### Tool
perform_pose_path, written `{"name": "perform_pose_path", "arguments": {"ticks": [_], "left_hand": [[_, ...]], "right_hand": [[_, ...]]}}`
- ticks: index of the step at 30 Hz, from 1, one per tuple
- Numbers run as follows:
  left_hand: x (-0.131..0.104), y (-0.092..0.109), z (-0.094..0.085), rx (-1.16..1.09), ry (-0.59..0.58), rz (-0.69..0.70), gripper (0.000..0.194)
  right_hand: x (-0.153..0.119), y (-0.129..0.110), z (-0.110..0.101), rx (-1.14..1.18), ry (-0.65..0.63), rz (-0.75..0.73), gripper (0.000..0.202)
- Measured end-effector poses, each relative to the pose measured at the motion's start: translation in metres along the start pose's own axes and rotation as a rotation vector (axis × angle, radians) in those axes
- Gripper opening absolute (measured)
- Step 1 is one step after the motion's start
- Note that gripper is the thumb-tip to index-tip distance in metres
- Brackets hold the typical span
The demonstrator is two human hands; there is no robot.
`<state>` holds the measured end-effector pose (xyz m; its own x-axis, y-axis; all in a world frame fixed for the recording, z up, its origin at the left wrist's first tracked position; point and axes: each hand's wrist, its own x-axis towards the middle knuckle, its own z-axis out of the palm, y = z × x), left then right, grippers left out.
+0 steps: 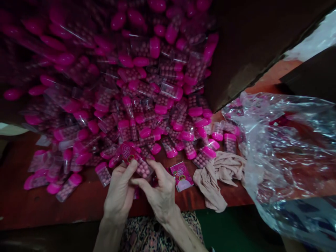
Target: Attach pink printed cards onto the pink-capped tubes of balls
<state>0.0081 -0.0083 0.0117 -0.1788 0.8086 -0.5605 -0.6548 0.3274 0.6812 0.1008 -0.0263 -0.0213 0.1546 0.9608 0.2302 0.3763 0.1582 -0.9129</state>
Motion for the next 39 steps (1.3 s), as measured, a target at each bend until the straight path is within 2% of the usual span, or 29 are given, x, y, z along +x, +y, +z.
{"name": "perform_pose_path", "arguments": {"ticks": [3,6,11,14,17,20,27,31,33,36,38,39], "left_hand": [[0.0,0.0,-0.002,-0.031,0.025,-0.023,0.014],[-0.006,-0.003,0.0,-0.033,-0.068,-0.044,0.013],[-0.013,-0.001,-0.001,-0.004,-0.132,-0.178,0.017],[-0.013,0.002,-0.006,0.019,-0.149,-0.226,0.018],[-0.012,0.003,-0.011,0.061,-0.208,-0.24,0.019],[-0.011,0.003,-0.014,0.121,-0.26,-0.232,0.019],[-0.011,0.0,-0.021,0.185,-0.429,-0.192,0.016],[-0.008,-0.004,-0.025,0.214,-0.39,-0.201,0.017],[-0.009,-0.007,-0.025,0.228,-0.355,-0.216,0.017],[-0.016,-0.007,-0.026,0.219,-0.321,-0.188,0.018],[-0.021,0.001,-0.034,0.214,-0.221,-0.112,0.017],[-0.022,0.009,-0.041,0.226,-0.139,-0.061,0.017]], "right_hand": [[-0.001,0.003,-0.005,-0.035,-0.069,-0.106,0.035],[-0.001,0.004,-0.009,-0.07,-0.041,-0.121,0.034],[0.0,-0.011,-0.016,-0.005,-0.094,-0.058,0.05],[0.0,-0.017,-0.019,0.137,-0.135,0.012,0.045],[-0.001,-0.012,-0.021,0.301,-0.192,0.115,0.042],[0.0,-0.006,-0.023,0.393,-0.244,0.156,0.044],[-0.002,-0.007,-0.021,0.478,-0.214,0.306,0.036],[-0.004,-0.002,-0.018,0.472,-0.223,0.392,0.026],[-0.002,-0.001,-0.017,0.434,-0.237,0.387,0.024],[0.003,-0.003,-0.023,0.309,-0.32,0.231,0.03],[0.005,-0.003,-0.038,0.175,-0.345,0.097,0.038],[0.006,-0.002,-0.049,0.098,-0.308,0.058,0.041]]}}
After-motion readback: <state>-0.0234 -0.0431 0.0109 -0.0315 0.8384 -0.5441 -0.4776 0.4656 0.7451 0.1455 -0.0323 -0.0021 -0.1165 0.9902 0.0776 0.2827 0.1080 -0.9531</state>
